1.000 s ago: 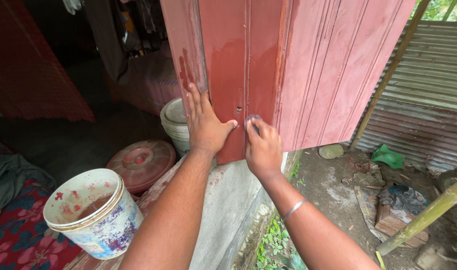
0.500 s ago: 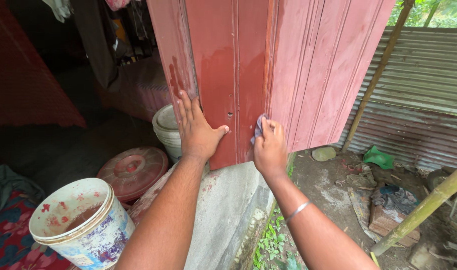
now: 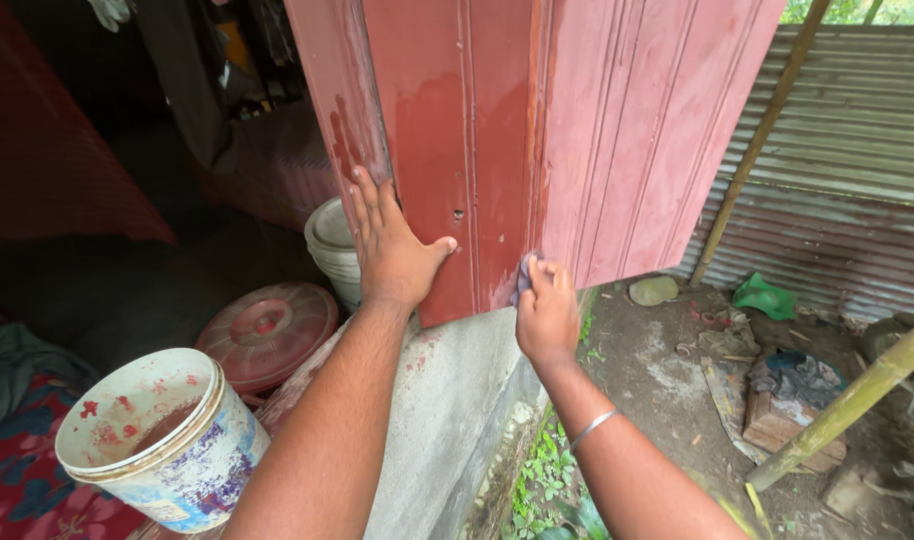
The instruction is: The person wipes the exterior and interior surfaces of a red wooden window frame and shutters with a cloth dipped in liquid from a container.
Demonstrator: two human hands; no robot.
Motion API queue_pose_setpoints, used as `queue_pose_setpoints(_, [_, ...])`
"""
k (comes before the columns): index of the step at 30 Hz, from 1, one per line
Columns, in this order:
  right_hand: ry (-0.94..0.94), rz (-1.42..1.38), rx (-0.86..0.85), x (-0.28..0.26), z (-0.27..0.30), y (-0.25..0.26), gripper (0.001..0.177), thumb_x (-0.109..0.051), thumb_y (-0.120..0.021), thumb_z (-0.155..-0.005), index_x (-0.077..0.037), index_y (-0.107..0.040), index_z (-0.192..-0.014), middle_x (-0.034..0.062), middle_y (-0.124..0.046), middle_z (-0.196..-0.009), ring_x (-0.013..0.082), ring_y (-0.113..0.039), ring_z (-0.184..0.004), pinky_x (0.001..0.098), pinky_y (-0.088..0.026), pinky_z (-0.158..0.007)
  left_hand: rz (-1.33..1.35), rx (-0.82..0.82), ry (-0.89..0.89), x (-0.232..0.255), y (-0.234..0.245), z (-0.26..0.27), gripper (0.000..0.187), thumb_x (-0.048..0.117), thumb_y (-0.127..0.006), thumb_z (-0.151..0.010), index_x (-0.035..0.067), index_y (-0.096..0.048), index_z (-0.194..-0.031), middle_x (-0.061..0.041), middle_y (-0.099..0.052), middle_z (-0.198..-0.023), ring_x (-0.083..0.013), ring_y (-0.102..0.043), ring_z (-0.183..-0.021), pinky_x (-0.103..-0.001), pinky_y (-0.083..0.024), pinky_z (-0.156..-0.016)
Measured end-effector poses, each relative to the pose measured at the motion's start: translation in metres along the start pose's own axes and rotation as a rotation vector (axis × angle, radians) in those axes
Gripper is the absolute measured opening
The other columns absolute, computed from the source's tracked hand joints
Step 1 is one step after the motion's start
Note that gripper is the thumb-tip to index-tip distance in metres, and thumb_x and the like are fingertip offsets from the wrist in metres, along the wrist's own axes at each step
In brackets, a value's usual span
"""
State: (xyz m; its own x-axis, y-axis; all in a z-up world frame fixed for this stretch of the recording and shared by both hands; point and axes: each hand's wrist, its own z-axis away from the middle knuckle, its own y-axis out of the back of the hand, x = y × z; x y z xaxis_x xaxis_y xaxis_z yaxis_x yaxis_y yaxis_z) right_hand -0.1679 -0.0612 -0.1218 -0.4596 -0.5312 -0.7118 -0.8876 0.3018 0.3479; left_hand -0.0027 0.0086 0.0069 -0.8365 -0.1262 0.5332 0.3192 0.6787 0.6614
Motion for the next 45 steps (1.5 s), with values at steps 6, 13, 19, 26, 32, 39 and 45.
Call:
queue_pose_setpoints(6, [0.292,0.034,0.146,0.003,-0.016,0.003,0.051,-0.004,-0.054,-0.092,-0.011,-0.062,-0.141,0.0144,-0.058,-0.129,0.0352,-0.059,-0.121,0.0439,-0.049,-0.1,0.016,0.037,-0.036,0.0,0.0,0.001,0.115,0.033,-0.093,-0.07,0.011,-0.021,-0.157,-0.016,0.006,-0.17,-0.0329,0.001,-0.158,-0.046,-0.009,-0.129])
queue_pose_setpoints(13, [0.193,0.119,0.019,0.013,0.007,-0.001,0.047,-0.006,-0.06,-0.09,-0.015,-0.065,-0.136,0.0107,-0.06,-0.127,0.0328,-0.058,-0.119,0.044,-0.049,-0.099,0.027,0.058,-0.072,-0.008,-0.005,0.0,0.119,0.032,-0.095,-0.069,0.008,-0.019,-0.157,-0.017,0.005,-0.17,-0.0357,-0.001,-0.158,-0.047,-0.01,-0.128])
queue_pose_setpoints(19, [0.131,0.193,-0.028,0.018,0.022,0.005,0.048,-0.007,-0.061,-0.088,-0.013,-0.064,-0.136,0.0096,-0.058,-0.126,0.0322,-0.057,-0.117,0.0449,-0.048,-0.097,0.027,0.072,-0.083,-0.008,-0.008,-0.002,0.119,0.031,-0.095,-0.068,0.008,-0.02,-0.157,-0.018,0.006,-0.169,-0.038,-0.001,-0.158,-0.048,-0.011,-0.128])
queue_pose_setpoints(26, [0.202,0.131,0.022,0.016,0.018,-0.002,0.049,-0.003,-0.059,-0.087,-0.01,-0.064,-0.136,0.01,-0.059,-0.127,0.0321,-0.057,-0.121,0.044,-0.049,-0.1,0.008,0.054,-0.091,-0.01,-0.007,-0.002,0.119,0.032,-0.095,-0.07,0.009,-0.018,-0.158,-0.018,0.008,-0.169,-0.0374,0.001,-0.158,-0.049,-0.009,-0.129])
queue_pose_setpoints(32, [0.255,0.115,0.051,0.023,0.025,-0.005,0.051,-0.001,-0.061,-0.09,-0.008,-0.061,-0.14,0.0121,-0.058,-0.128,0.0337,-0.057,-0.121,0.0442,-0.048,-0.102,-0.02,0.041,-0.075,-0.012,-0.012,-0.004,0.12,0.033,-0.095,-0.073,0.009,-0.014,-0.158,-0.017,0.011,-0.169,-0.0362,0.003,-0.158,-0.05,-0.01,-0.128])
queue_pose_setpoints(39, [0.415,0.192,0.0,0.034,0.03,-0.016,0.055,0.004,-0.063,-0.085,-0.009,-0.061,-0.138,0.0136,-0.06,-0.134,0.0345,-0.059,-0.12,0.0433,-0.05,-0.101,-0.035,0.04,-0.095,-0.02,-0.015,-0.007,0.121,0.035,-0.095,-0.073,0.009,-0.013,-0.158,-0.016,0.012,-0.169,-0.0359,0.002,-0.158,-0.05,-0.012,-0.128])
queue_pose_setpoints(45, [0.448,0.12,-0.017,0.033,0.039,-0.015,0.057,0.007,-0.062,-0.084,-0.009,-0.062,-0.139,0.014,-0.06,-0.133,0.0337,-0.059,-0.123,0.0427,-0.05,-0.104,-0.023,0.06,-0.094,-0.014,-0.012,-0.004,0.121,0.033,-0.097,-0.069,0.011,-0.018,-0.157,-0.017,0.009,-0.168,-0.0376,0.001,-0.157,-0.051,-0.012,-0.128])
